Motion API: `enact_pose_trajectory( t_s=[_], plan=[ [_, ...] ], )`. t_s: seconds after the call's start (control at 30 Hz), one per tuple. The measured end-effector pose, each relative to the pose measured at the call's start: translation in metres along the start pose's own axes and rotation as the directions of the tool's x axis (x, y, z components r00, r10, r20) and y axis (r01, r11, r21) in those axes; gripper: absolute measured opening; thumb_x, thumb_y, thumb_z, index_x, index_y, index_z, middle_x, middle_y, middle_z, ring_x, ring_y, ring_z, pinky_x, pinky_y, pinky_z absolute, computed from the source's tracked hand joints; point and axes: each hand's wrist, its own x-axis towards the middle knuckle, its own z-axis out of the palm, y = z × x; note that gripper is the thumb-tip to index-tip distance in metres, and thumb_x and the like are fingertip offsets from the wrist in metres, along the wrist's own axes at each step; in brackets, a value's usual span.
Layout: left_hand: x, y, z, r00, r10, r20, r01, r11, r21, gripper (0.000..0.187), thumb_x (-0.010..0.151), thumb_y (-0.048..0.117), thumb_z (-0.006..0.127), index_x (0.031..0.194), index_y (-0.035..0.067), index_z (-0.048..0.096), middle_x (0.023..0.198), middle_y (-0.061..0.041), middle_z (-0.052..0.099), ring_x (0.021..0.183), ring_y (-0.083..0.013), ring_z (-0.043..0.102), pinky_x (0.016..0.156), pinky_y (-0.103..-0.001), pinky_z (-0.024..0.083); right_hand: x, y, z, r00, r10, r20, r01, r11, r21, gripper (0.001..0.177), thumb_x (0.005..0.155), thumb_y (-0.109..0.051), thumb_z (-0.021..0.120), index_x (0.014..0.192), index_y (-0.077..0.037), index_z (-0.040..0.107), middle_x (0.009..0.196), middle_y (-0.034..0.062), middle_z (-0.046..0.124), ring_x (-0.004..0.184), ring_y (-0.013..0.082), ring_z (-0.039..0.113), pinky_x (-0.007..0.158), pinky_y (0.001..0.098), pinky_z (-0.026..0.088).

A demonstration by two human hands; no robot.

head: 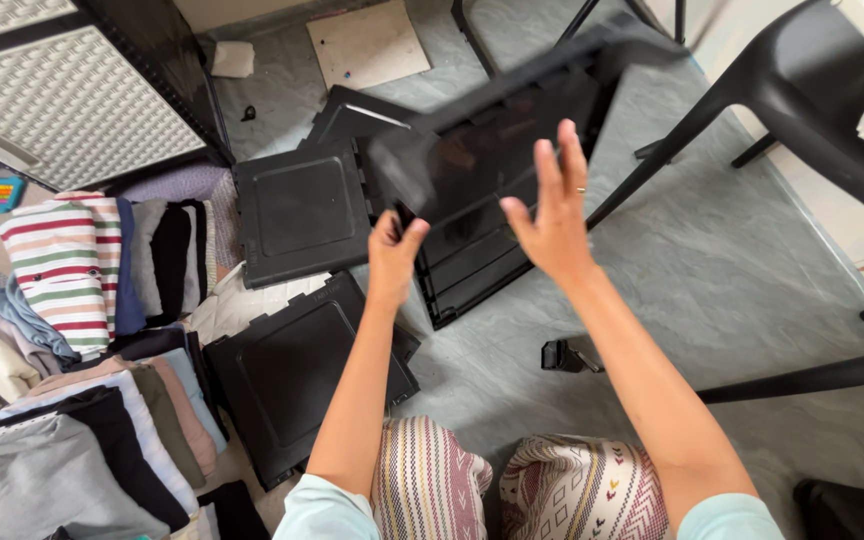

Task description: The person sits on the floor and assembles black plastic storage shelf components. They wipe the surfaces with a cloth, then attach corner brackets to the frame pieces and connect the parts together.

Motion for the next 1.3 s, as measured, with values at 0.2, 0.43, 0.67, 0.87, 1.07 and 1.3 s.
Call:
enact_pose_trajectory(
  t_s=[0.2, 0.43, 0.67, 0.87, 1.07, 1.3],
  plan=[
    [0.011, 0.001, -0.046, 0.977, -0.102, -0.187, 0.069, 0.982, -0.175, 0.014, 0.098, 0.024, 0.066, 0.102, 0.011, 0.066, 0.092, 0.009, 0.059, 0.084, -0.0032, 0.049, 0.080, -0.020, 0.044, -0.101, 0.115, 0.011, 0.814, 0.578, 0.052, -0.580, 0.808, 0.105, 0.076, 0.099, -0.023, 0.069, 0.160, -0.001, 0.029, 0.162, 0.0222, 0.033, 0.151, 0.0363, 0.034, 0.123, 0.0445, 0.031],
    [0.019, -0.018, -0.090, 0.918, -0.292, -0.268, 0.196, 0.922, -0.334, 0.030, 0.102, 0.042, 0.063, 0.091, 0.015, 0.057, 0.092, 0.008, 0.058, 0.090, -0.0061, 0.052, 0.090, -0.028, 0.049, -0.217, 0.194, 0.037, 0.445, 0.813, 0.376, -0.893, 0.371, 0.256, 0.067, 0.094, -0.037, 0.068, 0.149, -0.006, 0.044, 0.123, 0.0090, 0.064, 0.112, 0.0185, 0.059, 0.099, 0.0341, 0.046],
    [0.018, -0.041, -0.094, 0.901, -0.397, -0.172, 0.316, 0.875, -0.367, 0.053, 0.096, 0.034, 0.075, 0.135, 0.010, 0.047, 0.132, -0.001, 0.059, 0.124, -0.0143, 0.054, 0.109, -0.036, 0.042, -0.252, 0.191, 0.043, 0.291, 0.875, 0.387, -0.949, 0.315, 0.000, 0.064, 0.097, -0.058, 0.068, 0.102, 0.006, 0.069, 0.084, 0.0060, 0.061, 0.079, 0.0175, 0.055, 0.070, 0.0393, 0.046],
    [-0.035, -0.054, -0.045, 0.831, -0.556, -0.025, 0.549, 0.827, -0.120, 0.072, 0.085, 0.021, 0.078, 0.146, 0.004, 0.043, 0.134, -0.011, 0.060, 0.123, -0.0222, 0.057, 0.106, -0.040, 0.046, -0.216, 0.156, 0.057, 0.161, 0.966, 0.203, -0.981, 0.180, -0.078, 0.072, 0.089, -0.067, 0.067, 0.098, 0.004, 0.072, 0.085, 0.0135, 0.071, 0.081, 0.0243, 0.067, 0.073, 0.0437, 0.049],
    [-0.064, -0.055, -0.036, 0.816, -0.571, -0.089, 0.576, 0.817, 0.027, 0.059, 0.084, 0.017, 0.078, 0.135, 0.002, 0.053, 0.120, -0.010, 0.066, 0.112, -0.0207, 0.063, 0.100, -0.036, 0.049, -0.193, 0.141, 0.071, 0.122, 0.979, 0.162, -0.989, 0.134, -0.066, 0.070, 0.088, -0.064, 0.067, 0.117, -0.001, 0.068, 0.108, 0.0141, 0.071, 0.098, 0.0254, 0.066, 0.086, 0.0399, 0.049],
    [-0.087, -0.087, -0.039, 0.779, -0.544, -0.313, 0.597, 0.796, 0.103, 0.042, 0.085, 0.016, 0.073, 0.123, 0.003, 0.060, 0.104, -0.005, 0.065, 0.094, -0.0155, 0.058, 0.087, -0.033, 0.048, -0.251, 0.190, 0.071, 0.171, 0.881, 0.441, -0.975, 0.088, 0.204, 0.066, 0.096, -0.053, 0.063, 0.137, 0.000, 0.059, 0.134, 0.0150, 0.065, 0.125, 0.0227, 0.056, 0.103, 0.0372, 0.042]
  ],
)
